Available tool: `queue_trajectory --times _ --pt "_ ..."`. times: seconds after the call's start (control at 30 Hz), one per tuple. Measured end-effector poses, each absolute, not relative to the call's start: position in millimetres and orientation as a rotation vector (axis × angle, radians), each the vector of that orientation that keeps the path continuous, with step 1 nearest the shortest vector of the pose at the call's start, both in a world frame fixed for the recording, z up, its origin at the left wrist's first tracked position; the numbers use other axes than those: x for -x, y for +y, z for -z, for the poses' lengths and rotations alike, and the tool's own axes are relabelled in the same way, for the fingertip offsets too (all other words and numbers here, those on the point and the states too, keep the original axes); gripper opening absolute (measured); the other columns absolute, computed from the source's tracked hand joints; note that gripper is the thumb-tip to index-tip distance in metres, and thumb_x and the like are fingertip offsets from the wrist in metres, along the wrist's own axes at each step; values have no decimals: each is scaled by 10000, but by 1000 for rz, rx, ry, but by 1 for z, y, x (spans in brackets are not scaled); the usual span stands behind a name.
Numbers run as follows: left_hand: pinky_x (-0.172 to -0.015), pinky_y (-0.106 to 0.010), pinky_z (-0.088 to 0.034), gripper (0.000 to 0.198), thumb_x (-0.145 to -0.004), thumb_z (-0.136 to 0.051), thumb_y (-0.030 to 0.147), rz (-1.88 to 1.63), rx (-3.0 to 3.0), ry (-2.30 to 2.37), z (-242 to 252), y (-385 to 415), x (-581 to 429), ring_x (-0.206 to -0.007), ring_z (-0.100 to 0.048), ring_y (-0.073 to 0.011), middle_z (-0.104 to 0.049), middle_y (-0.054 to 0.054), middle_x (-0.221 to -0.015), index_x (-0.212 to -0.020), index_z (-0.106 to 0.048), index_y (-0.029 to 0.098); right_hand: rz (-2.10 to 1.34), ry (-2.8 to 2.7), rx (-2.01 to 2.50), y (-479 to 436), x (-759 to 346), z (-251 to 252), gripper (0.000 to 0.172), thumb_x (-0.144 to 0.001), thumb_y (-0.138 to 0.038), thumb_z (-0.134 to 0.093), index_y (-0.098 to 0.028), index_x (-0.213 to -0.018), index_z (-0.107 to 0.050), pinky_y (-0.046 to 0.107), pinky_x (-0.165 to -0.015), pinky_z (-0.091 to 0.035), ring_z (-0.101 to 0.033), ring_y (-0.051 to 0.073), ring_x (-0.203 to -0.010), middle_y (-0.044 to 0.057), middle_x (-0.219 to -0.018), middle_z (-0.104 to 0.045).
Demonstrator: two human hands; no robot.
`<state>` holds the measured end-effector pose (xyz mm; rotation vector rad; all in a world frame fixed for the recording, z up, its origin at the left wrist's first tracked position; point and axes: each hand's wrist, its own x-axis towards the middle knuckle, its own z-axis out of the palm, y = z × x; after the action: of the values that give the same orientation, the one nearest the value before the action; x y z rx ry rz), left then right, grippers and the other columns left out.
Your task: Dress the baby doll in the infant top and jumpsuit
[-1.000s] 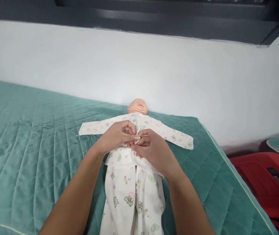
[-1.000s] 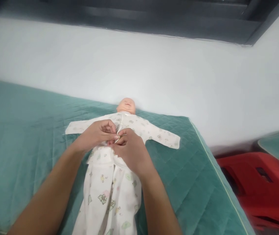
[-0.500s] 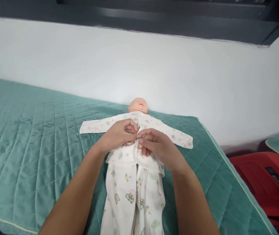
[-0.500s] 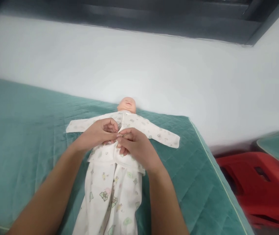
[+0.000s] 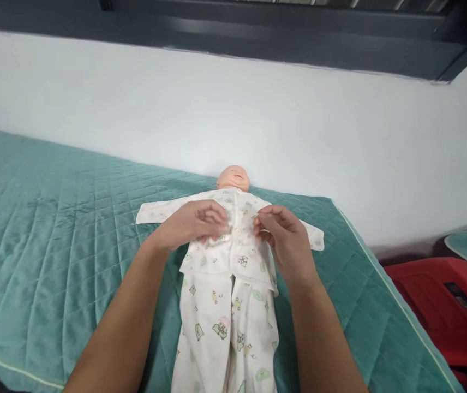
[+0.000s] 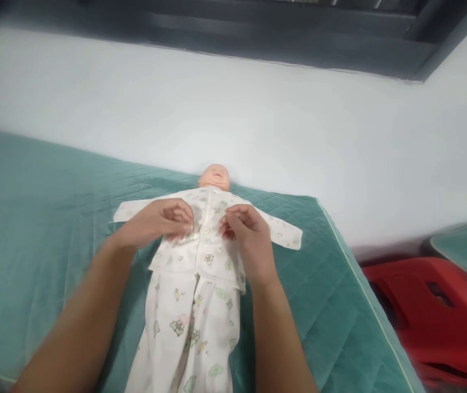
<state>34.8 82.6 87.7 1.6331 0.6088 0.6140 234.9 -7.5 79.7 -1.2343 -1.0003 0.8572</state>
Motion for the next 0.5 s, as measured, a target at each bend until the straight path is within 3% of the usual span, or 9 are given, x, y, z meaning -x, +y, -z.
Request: queue_trajectory --times 0.1,0.2,0.33,0.5 --pt "-730 -292 -521 206 -848 -616 380 -1050 -1674 776 -71 95 -40 -816 -633 -159 -690 -46 -929 -923 -640 190 -643 -1106 1301 0 -238 -70 173 -855 -354 -640 -243 -989 -643 351 -927 -503 -628 197 -1051 37 -1109 -680" --pt "-1018 -391 -445 209 -887 -561 346 -1253 -1930 926 -47 110 -48 -1112 -588 -208 -674 -57 -1156 -1007 -667 211 -494 -1352 1420 3 -233 -57 385 -890 -399 -594 -281 -1257 -580 441 -1144 -345 -466 234 -1327 43 -1409 -536" --pt "-1153 -412 -334 322 -955 -453 360 -1217 -2075 928 -22 106 -48 -1291 -498 -209 -611 -84 -1319 -1161 -640 198 -350 -1673 1555 -17 -220 -44 633 -944 -470 -492 -274 -1517 -306 466 -1233 -174 -184 243 -1495 41 -1608 -251" --pt "-1224 -398 -229 434 -992 -385 378 -1068 -2088 896 -5 41 -22 -1457 -296 -182 -353 -51 -1564 -1399 -463 253 -472 -1788 1628 -82 -214 -33 654 -992 -464 -391 -366 -1559 -79 495 -1236 -128 12 233 -1519 -54 -1647 36"
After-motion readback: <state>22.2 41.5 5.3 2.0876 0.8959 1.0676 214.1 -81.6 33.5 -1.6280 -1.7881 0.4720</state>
